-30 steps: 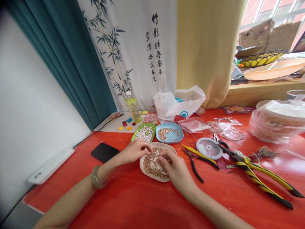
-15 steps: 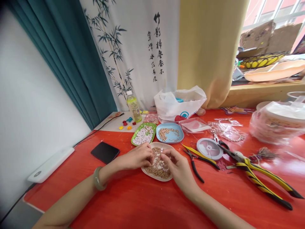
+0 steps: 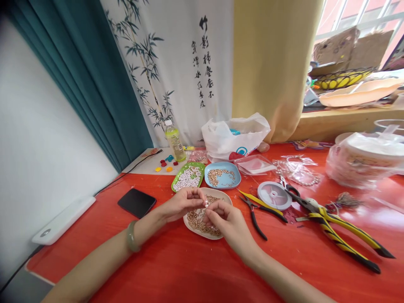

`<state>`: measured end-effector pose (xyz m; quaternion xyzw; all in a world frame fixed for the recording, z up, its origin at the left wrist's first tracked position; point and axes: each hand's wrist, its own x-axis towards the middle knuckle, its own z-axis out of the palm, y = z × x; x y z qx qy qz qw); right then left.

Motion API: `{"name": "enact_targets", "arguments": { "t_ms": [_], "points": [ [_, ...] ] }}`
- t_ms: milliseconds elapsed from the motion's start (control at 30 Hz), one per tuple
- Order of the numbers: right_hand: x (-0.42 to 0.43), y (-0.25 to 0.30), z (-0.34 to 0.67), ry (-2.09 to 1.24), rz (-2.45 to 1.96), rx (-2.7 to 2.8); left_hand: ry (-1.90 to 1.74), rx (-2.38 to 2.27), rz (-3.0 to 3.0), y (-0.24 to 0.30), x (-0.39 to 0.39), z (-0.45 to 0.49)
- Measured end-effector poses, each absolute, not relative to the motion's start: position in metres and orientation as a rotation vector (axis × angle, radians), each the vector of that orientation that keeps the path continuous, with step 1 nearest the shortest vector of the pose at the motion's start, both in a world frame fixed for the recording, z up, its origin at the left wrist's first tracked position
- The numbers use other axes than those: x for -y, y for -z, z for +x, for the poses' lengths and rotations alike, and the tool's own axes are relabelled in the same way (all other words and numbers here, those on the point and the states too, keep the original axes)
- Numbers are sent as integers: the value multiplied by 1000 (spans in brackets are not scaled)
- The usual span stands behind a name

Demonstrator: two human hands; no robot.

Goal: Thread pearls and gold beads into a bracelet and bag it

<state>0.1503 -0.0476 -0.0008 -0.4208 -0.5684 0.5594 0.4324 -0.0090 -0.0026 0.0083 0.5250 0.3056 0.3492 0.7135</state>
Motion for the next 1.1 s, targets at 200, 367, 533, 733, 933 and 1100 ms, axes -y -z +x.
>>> {"name": "enact_targets", "arguments": {
  "t_ms": [200,367,533,733,933,1100],
  "points": [
    [51,-3,149,-1438,-1057,1421,-827,-641,1020,-3,3,-7],
    [51,-4,149,-1444,-1062,1431,-849,-639,996,1,2,-5],
    [48,2,149,-1406,-1059,1483,-869,-627,992,2,3,-4],
    [47,4,151,-1402,-1064,1495,-884,-772,1231,0,-2,-6],
    [47,5,153,-1383,-1050,1509,-628,-900,1918,-1,-6,-15],
    [46,11,154,-1406,-1043,1479,-825,-1123,1953,-3,-24,-34]
  ]
}}
